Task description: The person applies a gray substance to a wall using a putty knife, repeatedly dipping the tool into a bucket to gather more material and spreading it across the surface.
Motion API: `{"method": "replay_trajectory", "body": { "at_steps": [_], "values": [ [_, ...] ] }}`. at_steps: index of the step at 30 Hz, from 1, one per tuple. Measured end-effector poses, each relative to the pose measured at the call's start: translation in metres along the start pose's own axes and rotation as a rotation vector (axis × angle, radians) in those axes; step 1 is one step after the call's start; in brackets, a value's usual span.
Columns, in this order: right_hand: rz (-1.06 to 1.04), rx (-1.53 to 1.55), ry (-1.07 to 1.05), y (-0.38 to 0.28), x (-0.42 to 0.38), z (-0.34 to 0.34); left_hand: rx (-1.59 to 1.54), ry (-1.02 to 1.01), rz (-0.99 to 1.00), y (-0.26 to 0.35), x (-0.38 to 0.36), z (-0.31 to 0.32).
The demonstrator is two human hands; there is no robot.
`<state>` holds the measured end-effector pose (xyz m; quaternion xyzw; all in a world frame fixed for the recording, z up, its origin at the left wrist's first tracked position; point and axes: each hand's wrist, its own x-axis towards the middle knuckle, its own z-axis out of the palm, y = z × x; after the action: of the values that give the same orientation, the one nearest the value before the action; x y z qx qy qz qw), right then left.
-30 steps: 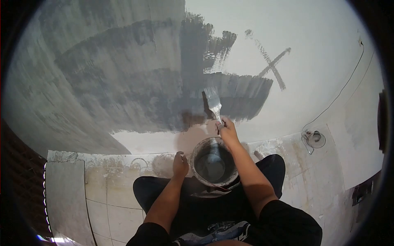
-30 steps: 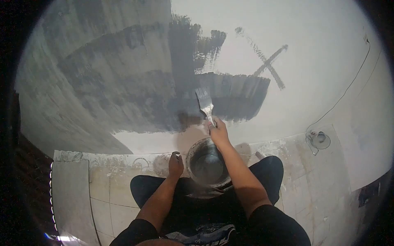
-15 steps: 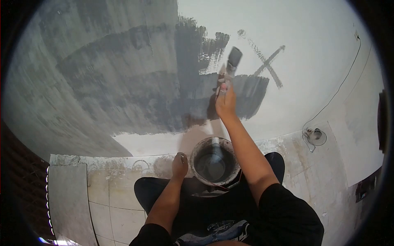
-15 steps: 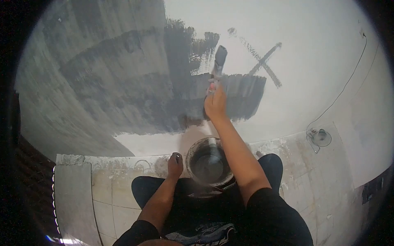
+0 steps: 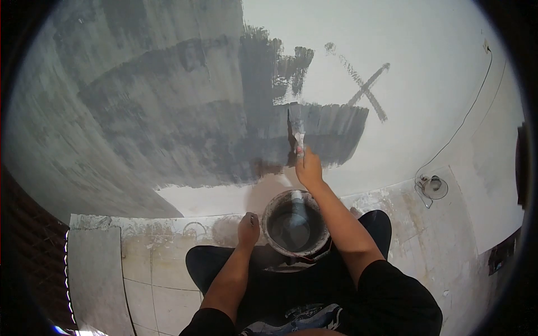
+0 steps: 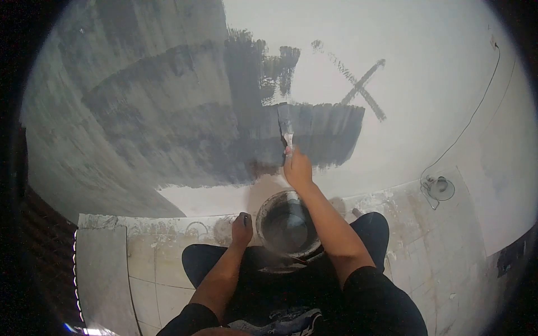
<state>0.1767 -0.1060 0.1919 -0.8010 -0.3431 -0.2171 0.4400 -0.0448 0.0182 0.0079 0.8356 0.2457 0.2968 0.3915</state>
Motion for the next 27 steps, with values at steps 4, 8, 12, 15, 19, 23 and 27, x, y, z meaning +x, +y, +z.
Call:
{"method": "replay_trajectory", "body": {
  "at_steps": [4,8,12,15,19,23,27],
  "values": [
    [0.07,0.165,0.089,-0.035,0.006,-0.01,-0.031,-0.026,-0.008,0.003,-0.001,0.0],
    [-0.079,0.261,0.245,-0.071,0.05,-0.022,-0.038,0.01,0.027,-0.002,0.001,0.001],
    [-0.238,0.349,0.303,-0.104,0.101,-0.041,-0.053,0.011,0.016,-0.001,0.001,-0.001],
    [-0.173,0.016,0.219,-0.112,0.128,-0.033,-0.076,0.008,0.02,-0.002,0.001,-0.002],
    [-0.104,-0.22,-0.022,-0.101,0.124,-0.016,-0.059,0.024,-0.031,-0.005,0.002,-0.002],
    [0.01,-0.295,-0.139,-0.089,0.096,-0.007,-0.052,0.057,-0.07,-0.01,0.003,0.002],
    [0.038,-0.308,-0.225,-0.067,0.062,0.007,-0.056,0.049,-0.064,-0.005,0.002,0.0]
  ]
}}
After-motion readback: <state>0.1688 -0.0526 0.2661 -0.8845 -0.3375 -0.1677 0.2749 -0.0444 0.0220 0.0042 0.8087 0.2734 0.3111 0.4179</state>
